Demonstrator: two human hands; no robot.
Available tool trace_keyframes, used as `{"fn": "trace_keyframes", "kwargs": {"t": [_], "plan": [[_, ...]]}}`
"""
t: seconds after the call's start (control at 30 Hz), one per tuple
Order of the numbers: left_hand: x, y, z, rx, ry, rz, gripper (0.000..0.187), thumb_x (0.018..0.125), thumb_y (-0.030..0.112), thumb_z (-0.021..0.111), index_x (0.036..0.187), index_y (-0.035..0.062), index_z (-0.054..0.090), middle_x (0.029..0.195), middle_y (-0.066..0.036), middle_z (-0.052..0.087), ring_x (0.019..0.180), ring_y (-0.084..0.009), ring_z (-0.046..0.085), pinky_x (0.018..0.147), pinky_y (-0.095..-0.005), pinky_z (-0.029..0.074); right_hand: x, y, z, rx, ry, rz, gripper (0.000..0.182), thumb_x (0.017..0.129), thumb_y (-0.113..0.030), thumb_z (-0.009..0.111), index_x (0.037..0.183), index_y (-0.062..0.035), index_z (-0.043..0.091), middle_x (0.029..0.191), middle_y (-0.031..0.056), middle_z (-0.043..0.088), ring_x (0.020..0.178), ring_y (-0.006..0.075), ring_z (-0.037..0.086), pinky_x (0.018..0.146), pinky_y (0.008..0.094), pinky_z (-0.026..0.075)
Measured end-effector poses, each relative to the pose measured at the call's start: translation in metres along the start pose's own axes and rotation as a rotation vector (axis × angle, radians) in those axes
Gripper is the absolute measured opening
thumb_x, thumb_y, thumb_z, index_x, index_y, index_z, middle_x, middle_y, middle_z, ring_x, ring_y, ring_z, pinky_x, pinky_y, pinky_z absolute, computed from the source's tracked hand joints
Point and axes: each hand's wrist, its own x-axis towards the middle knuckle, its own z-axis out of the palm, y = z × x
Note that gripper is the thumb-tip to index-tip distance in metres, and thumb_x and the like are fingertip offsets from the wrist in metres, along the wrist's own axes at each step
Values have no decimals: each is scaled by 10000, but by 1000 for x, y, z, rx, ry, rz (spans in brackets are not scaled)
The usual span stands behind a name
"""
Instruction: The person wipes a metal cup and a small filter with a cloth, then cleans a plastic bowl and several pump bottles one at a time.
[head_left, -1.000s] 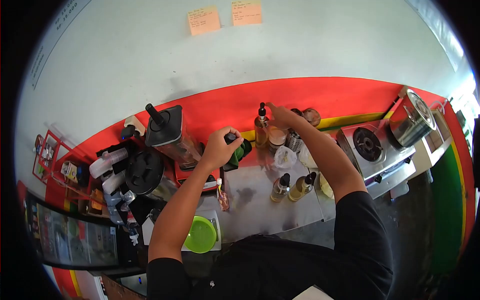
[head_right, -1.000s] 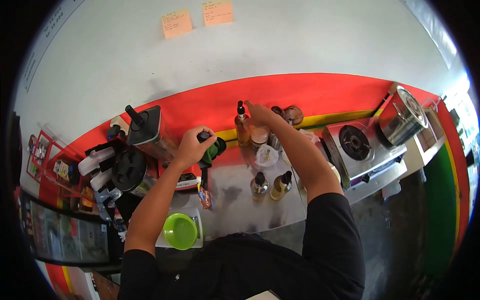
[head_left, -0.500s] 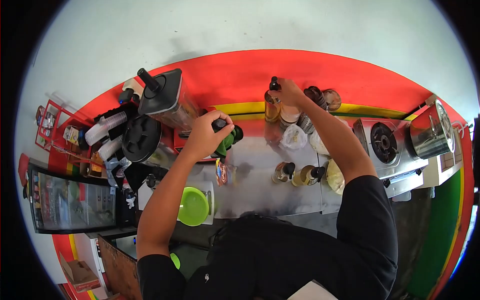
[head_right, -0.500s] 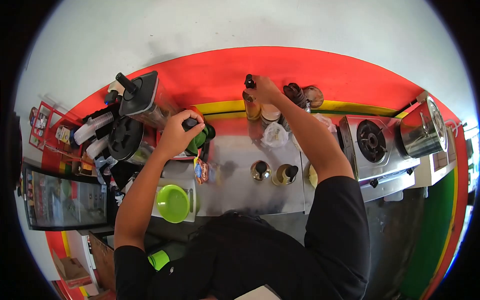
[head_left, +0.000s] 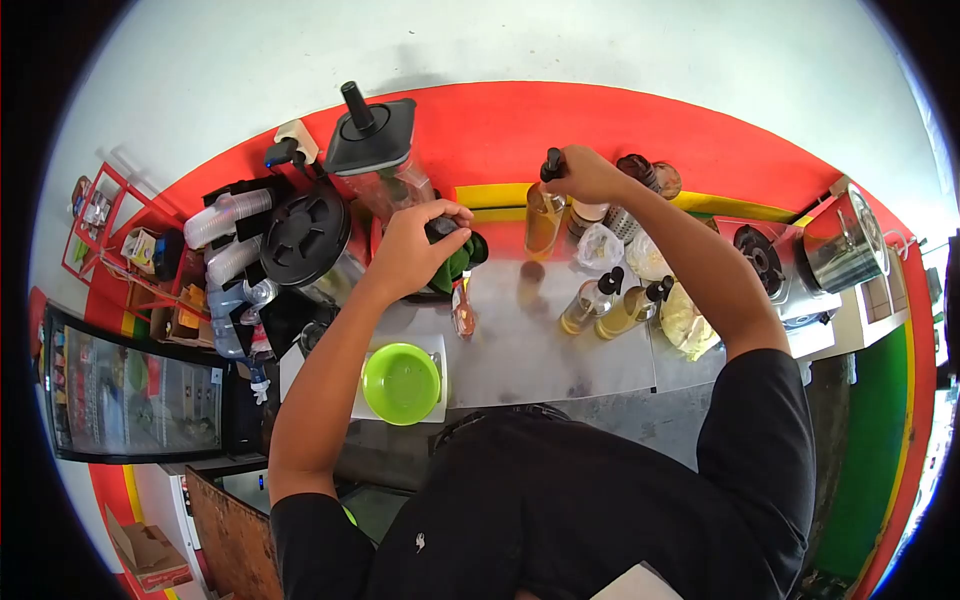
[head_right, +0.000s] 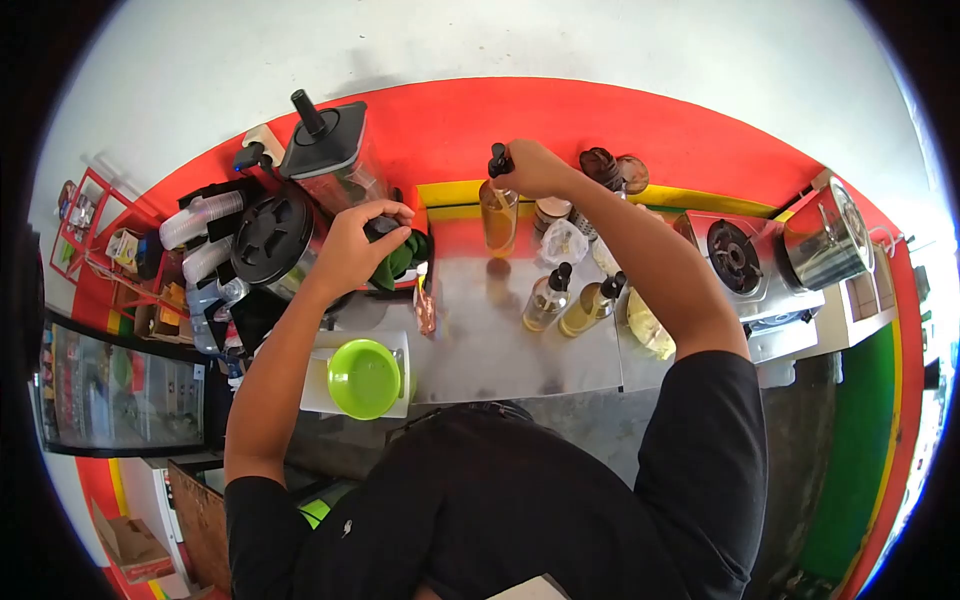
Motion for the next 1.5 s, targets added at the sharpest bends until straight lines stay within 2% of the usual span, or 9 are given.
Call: {"fn": "trace_keyframes", "kwargs": {"t": [0.17,0.23,0.27,0.4,0.8,1.07,1.33,1.4,1.5], "plan": [[-15,-9,-10,24,-43,68,325,907,86,747,1210,-25,708,1033,-115,741,986,-187,692,944,-332,516,-38,-40,14,78,59,34,326,795,-237,850,853,51,707,784,202,712,720,322,699,693,422,521],[-19,-21,-4,204,-115,209,518,896,97,749,1395,14,635,1067,-123,732,991,-238,697,943,-357,520,-54,-55,26,290,58,193,341,788,-262,867,865,37,722,801,188,727,719,316,699,696,412,519],[-22,-25,0,144,-206,132,669,897,111,748,1527,60,528,1077,-129,720,985,-286,694,937,-378,523,-60,-63,30,256,31,197,209,838,-150,812,826,26,698,696,44,657,658,118,591,635,347,479],[-32,-21,20,161,-293,122,685,914,135,737,1556,98,500,1050,-139,722,991,-311,696,935,-393,527,-88,-103,53,24,127,146,203,829,-153,820,864,7,701,757,74,693,689,150,625,666,351,497],[-64,-43,78,329,-125,186,484,936,220,724,1413,173,655,885,-151,742,843,-401,702,768,-500,550,-129,-84,147,426,114,151,171,857,-85,788,1001,5,762,792,103,737,731,144,665,713,362,529],[-61,-60,84,343,-148,200,497,884,146,729,1378,152,673,902,-169,730,884,-414,695,776,-509,550,-136,-71,182,669,160,117,263,859,11,759,1114,14,695,824,-2,646,761,70,544,692,296,464],[-71,-47,56,52,53,189,512,876,77,665,1385,57,621,945,-169,716,906,-383,703,837,-453,550,-146,-88,195,680,302,129,212,869,-86,796,1009,18,676,725,-12,545,680,90,440,617,316,391],[-75,-41,40,-84,44,196,527,812,-42,622,1337,4,613,1004,-123,684,955,-259,682,942,-338,515,-153,-96,188,638,291,178,260,865,-141,815,1010,30,684,745,33,613,688,98,503,622,315,417],[-79,-21,20,-196,7,245,548,775,-70,589,1316,8,617,1080,-119,672,1014,-237,654,997,-320,485,-175,-112,167,341,206,352,371,877,-201,822,1127,48,705,801,86,690,719,113,585,648,318,466]]}}
